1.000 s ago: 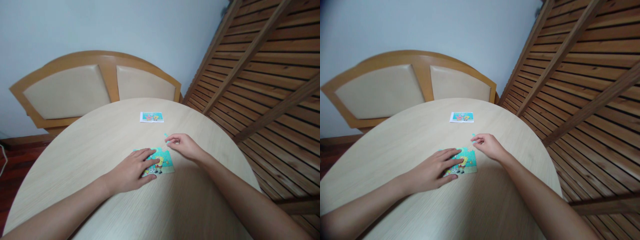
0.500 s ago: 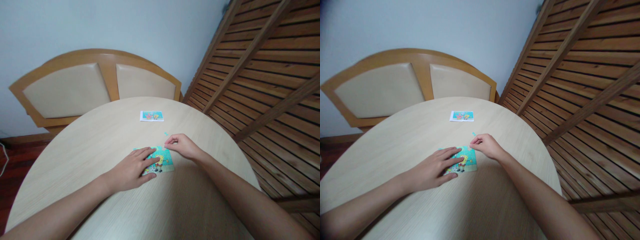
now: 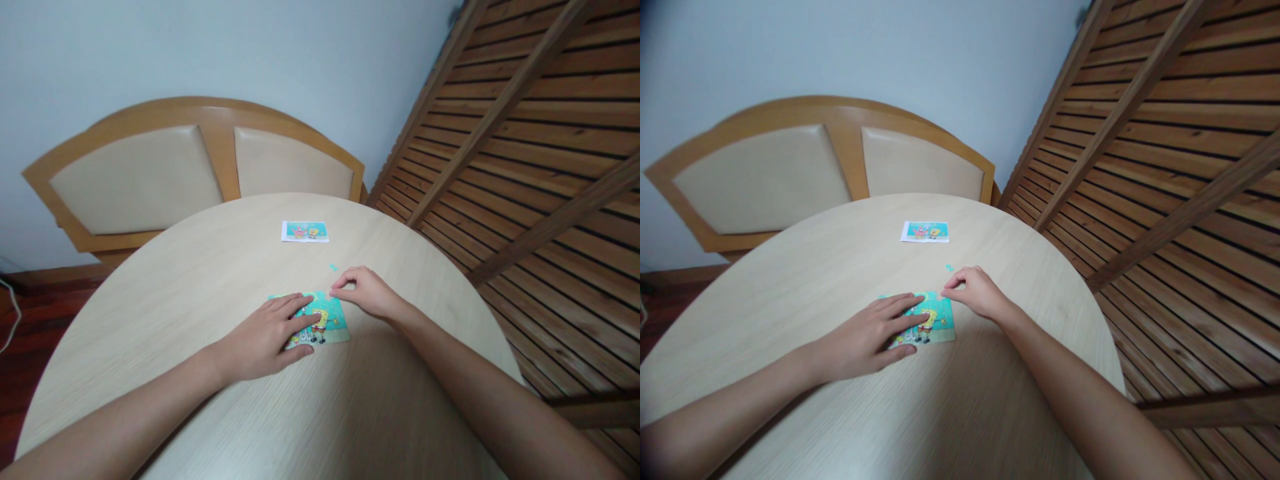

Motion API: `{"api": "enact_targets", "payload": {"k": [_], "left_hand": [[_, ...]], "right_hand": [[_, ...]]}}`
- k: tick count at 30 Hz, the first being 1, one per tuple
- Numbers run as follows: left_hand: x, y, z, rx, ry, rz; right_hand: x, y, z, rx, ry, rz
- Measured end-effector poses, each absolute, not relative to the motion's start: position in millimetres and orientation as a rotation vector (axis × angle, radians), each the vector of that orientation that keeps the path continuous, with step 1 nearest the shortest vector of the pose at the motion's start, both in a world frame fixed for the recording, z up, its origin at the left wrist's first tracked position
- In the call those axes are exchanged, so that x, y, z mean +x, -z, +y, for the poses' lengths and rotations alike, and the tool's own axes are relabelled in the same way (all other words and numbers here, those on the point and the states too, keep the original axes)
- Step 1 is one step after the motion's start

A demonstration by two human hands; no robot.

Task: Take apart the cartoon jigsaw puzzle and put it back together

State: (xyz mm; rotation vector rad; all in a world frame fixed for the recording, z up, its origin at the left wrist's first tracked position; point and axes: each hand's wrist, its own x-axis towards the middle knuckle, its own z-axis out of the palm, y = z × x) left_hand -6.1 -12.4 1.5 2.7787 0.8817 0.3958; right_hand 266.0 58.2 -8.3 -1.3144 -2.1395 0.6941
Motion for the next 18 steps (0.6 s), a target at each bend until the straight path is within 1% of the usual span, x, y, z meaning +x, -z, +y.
{"api": "enact_targets", "payload": {"k": [8,12,15,18], "left_hand": [[-6,-1,-14,2.779,-0.399,0.885],[-5,-1,-14,2.773,-0.376,0.888],[-5,-1,-14,2.769,-0.374,0.890],[-5,-1,-14,2.783,-0.372,0.886]], "right_hand": [[269,7,57,-1.299,-0.600,-2.225],[267,9,60,-1.281,-0.619,-2.171],[265,13,64,-1.338,-0.472,-2.061],[263,16,69,-1.451,-0.267,-2.089]]}}
